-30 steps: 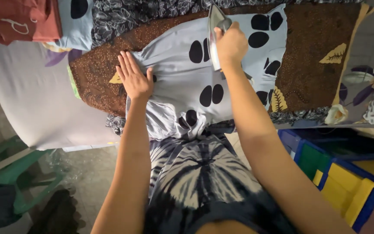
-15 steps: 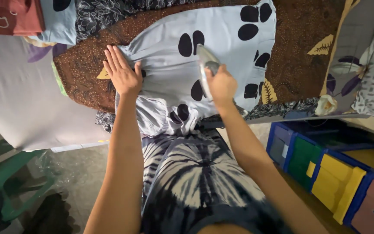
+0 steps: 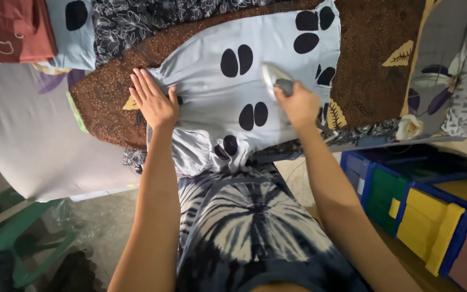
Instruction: Ironing and folding a red shirt and blue patterned shorts on an ironing board.
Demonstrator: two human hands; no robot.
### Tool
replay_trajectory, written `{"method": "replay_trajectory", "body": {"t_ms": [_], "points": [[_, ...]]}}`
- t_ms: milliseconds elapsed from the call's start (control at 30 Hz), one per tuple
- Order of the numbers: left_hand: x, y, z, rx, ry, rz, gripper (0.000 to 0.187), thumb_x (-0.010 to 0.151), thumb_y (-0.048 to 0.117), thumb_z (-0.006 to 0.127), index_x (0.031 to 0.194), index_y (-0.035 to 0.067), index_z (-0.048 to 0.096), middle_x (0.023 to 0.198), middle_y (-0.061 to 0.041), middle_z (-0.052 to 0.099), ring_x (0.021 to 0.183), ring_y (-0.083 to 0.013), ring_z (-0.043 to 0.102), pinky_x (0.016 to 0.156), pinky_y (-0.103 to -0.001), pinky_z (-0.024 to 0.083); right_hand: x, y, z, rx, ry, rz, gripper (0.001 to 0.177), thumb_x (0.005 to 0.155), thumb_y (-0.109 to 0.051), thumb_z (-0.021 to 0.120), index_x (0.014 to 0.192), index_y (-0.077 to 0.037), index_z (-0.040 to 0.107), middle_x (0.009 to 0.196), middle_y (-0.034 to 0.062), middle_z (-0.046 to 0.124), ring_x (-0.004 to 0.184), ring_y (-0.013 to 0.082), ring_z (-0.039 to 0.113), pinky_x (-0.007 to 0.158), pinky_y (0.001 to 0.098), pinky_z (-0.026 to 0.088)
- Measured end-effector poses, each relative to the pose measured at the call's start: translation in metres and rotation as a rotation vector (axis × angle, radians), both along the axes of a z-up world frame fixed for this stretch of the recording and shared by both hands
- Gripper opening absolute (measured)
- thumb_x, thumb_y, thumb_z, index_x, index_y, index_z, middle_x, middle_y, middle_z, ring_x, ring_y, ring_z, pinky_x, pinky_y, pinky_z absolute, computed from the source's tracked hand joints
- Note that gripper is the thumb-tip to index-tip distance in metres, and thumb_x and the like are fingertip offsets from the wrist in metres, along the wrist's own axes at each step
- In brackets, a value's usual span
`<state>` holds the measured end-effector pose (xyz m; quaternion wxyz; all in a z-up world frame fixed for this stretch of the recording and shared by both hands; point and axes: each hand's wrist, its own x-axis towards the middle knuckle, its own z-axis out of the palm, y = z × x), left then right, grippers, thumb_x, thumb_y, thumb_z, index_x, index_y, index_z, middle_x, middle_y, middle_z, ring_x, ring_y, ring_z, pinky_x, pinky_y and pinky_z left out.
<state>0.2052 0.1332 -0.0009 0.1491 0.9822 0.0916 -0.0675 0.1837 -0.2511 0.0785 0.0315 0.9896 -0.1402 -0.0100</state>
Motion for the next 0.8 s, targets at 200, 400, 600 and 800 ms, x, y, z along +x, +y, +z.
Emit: {"method": "replay_trajectory", "body": {"t_ms": [200,400,600,800], "points": [[-0.002,-0.001,0.001,0.012,-0.023,0.001,0.092,0.105,0.059,0.048,0.163,-0.005,0.017,0.170,-0.025,0.016,0.158,-0.0402,0.011,0.127,-0.055,0.009,0.048,0.069,-0.006,-0.047,-0.149,0.234,0.051,0.077,-0.068,0.074,0.079,-0.019,0.060,0.058,0.0016,0.066,0.053,0.0228,0.072,0.051,0.0351,0.058],[0.000,0.000,0.019,-0.020,0.003,-0.013,0.088,0.106,0.054,0.048,0.162,-0.006,0.015,0.170,-0.025,0.017,0.158,-0.0386,0.010,0.128,-0.054,0.008,0.089,0.065,0.002,0.007,-0.163,0.083,0.047,0.086,-0.058,0.073,0.087,-0.013,0.061,0.060,0.0023,0.067,0.050,0.0228,0.067,0.050,0.0364,0.055],[0.000,-0.001,0.026,-0.035,0.027,-0.014,0.083,0.109,0.048,0.044,0.161,-0.007,0.010,0.170,-0.027,0.013,0.159,-0.0384,0.007,0.130,-0.052,0.007,0.110,-0.009,0.000,0.020,-0.092,-0.056,0.050,0.099,-0.052,0.072,0.092,-0.002,0.067,0.059,0.0000,0.064,0.037,0.0138,0.054,0.033,0.0254,0.042],[0.006,-0.007,0.041,-0.009,0.091,0.006,0.082,0.109,0.046,0.045,0.161,-0.007,0.010,0.170,-0.025,0.011,0.159,-0.0371,0.006,0.130,-0.051,0.005,0.125,-0.092,-0.001,0.016,-0.136,-0.139,0.044,0.094,-0.045,0.083,0.083,-0.005,0.066,0.060,0.0020,0.066,0.038,0.0140,0.057,0.035,0.0268,0.047]]}}
